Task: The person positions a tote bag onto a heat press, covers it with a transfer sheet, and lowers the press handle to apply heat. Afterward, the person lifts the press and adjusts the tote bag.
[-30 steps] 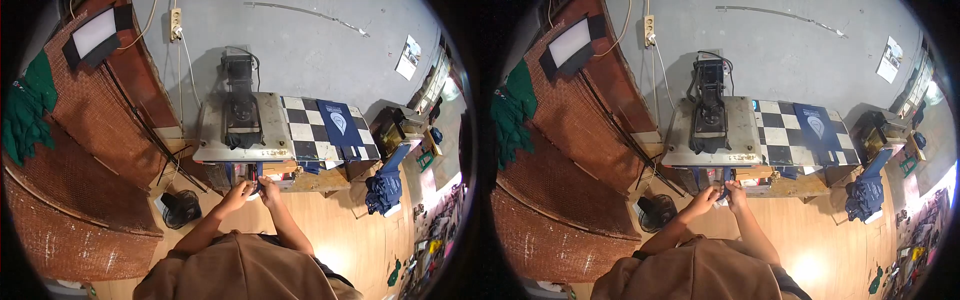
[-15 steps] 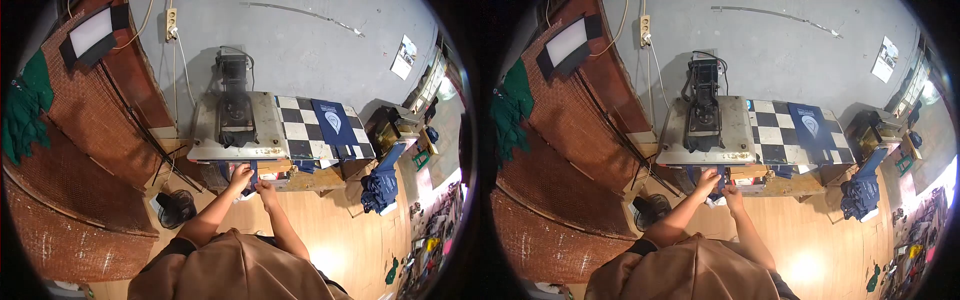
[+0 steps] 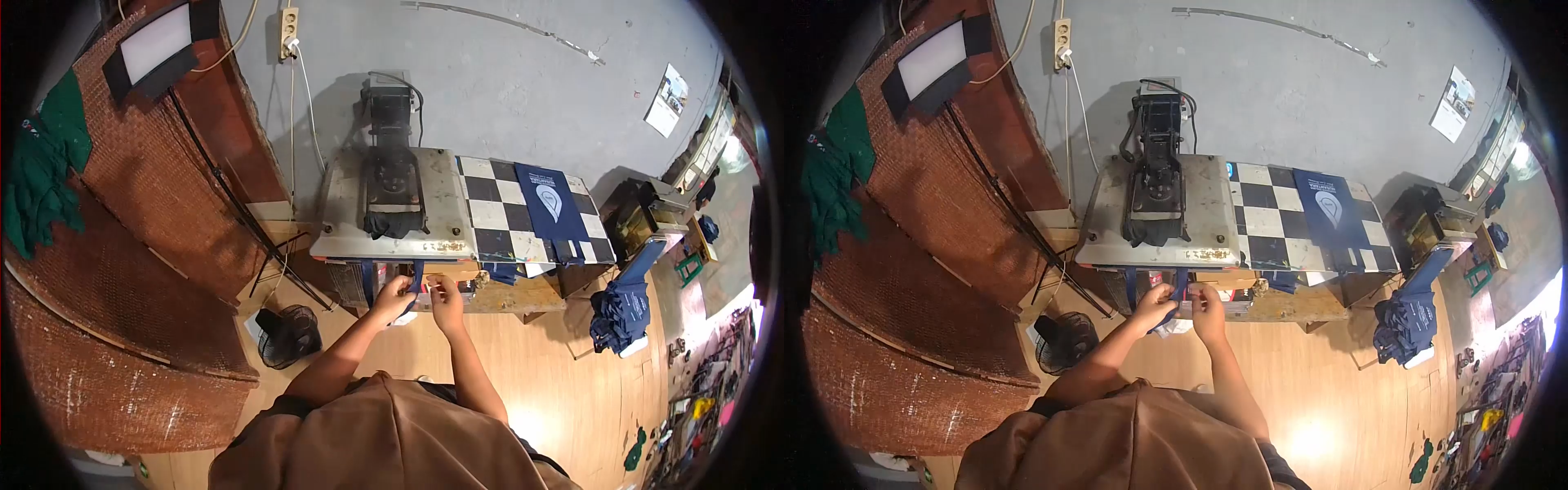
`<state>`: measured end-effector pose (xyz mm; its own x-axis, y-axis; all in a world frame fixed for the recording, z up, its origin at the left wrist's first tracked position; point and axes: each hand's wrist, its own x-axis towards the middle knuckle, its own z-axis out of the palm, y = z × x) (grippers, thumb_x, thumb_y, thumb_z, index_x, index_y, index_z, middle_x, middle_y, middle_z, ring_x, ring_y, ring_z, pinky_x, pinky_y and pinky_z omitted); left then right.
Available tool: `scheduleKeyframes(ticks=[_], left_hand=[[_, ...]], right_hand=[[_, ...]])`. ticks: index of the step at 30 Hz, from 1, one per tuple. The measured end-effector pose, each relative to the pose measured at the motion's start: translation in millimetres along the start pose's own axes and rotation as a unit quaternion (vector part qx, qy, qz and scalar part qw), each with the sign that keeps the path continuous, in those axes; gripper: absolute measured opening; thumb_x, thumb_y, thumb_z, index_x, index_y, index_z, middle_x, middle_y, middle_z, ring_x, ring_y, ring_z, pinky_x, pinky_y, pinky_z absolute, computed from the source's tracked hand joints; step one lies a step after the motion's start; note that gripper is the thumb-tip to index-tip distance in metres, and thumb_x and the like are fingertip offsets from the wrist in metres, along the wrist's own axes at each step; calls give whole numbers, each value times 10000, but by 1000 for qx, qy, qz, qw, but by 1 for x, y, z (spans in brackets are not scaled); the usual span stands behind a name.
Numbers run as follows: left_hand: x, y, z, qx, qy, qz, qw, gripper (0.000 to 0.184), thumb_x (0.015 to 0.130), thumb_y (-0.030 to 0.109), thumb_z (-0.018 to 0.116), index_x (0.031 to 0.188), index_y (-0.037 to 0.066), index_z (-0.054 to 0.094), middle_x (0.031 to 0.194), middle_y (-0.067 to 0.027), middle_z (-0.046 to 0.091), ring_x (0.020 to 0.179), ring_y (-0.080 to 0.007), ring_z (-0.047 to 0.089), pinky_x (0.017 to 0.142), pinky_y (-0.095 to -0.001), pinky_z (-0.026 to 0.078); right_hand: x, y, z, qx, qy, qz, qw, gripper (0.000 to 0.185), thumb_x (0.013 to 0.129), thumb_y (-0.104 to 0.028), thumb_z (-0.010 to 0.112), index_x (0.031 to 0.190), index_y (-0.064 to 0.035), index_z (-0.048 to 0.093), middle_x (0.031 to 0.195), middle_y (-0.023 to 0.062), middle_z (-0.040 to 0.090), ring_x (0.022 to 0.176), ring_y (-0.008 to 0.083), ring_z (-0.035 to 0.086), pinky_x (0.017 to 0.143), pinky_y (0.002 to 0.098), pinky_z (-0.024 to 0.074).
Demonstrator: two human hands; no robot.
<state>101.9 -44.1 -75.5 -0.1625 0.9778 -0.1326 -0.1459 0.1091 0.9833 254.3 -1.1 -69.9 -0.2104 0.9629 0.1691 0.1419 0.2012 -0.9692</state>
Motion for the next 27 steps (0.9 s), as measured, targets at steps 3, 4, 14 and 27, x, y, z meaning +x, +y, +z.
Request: scheduleKeyframes(ticks=[3,4,14,27], left_hand=[[-6,-4,-9,137,-14,37,990,301,851,19,621,1141,-19,549,1026,-68,631,929,-140,618,792,-304,525],[-8,-6,-12,150,-36,29,988,296,848,13,623,1133,-20,549,1016,-73,637,918,-146,623,784,-311,526],[-45,51,-22,386,-33,72,919,259,842,193,674,1061,61,631,932,-154,687,794,-327,669,706,-416,512],[-56,73,-36,454,-9,168,875,211,915,250,626,879,50,685,762,-158,674,684,-352,644,606,-407,478]], right_hand=[[-2,-26,0,-78,-65,-148,984,361,817,82,548,1120,-82,658,1080,158,576,958,302,589,799,354,495],[-3,-29,2,-77,-65,-148,984,361,817,82,548,1120,-82,658,1080,158,576,958,302,589,799,354,495],[-4,-37,0,-330,-38,-207,920,204,809,-27,635,1002,-93,648,1242,142,534,1155,364,481,950,476,388],[-10,-57,-2,-280,-100,-281,912,177,758,-54,646,933,-71,665,1229,108,540,1190,347,449,1001,485,361]])
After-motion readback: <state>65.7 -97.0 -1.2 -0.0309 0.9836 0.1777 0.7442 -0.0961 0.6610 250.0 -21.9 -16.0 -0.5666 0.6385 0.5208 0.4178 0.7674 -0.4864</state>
